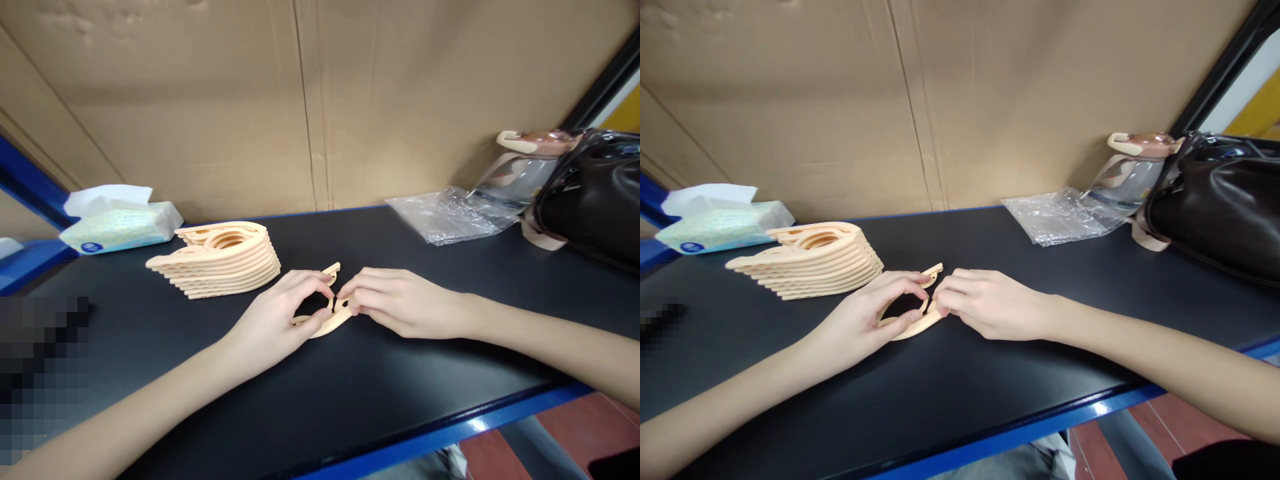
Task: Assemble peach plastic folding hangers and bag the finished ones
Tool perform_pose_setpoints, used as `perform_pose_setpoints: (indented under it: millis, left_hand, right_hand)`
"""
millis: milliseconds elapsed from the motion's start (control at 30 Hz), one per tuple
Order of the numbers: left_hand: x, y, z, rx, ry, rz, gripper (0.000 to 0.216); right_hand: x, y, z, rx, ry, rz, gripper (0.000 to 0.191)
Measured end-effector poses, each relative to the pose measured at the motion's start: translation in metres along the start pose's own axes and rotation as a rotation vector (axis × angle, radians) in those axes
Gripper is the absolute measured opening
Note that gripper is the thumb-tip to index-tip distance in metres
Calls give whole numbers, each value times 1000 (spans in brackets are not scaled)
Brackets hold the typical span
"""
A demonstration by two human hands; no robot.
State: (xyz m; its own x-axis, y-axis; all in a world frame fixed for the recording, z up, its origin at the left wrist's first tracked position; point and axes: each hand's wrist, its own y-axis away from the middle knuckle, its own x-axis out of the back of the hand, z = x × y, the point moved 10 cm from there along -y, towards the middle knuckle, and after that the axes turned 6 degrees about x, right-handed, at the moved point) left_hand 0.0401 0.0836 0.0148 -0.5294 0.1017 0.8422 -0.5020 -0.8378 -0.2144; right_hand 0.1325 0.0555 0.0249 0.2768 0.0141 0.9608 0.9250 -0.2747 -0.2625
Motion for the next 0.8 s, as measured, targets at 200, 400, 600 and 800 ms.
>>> perform_pose_setpoints:
  millis: [200, 400, 600, 800]
  left_hand:
    - [-1, -1, -2, 7, 45, -11, 13]
    - [1, 0, 3, -6, 75, -15, 15]
    - [1, 0, 3, -21, 80, -35, 31]
    - [6, -1, 5, -67, 133, 4, 34]
  right_hand:
    - [2, 1, 1, -16, -77, 3, 14]
    - [2, 0, 2, -23, -66, 21, 16]
    - [2, -1, 5, -22, 0, 34, 20]
    - [8, 1, 12, -96, 93, 100, 12]
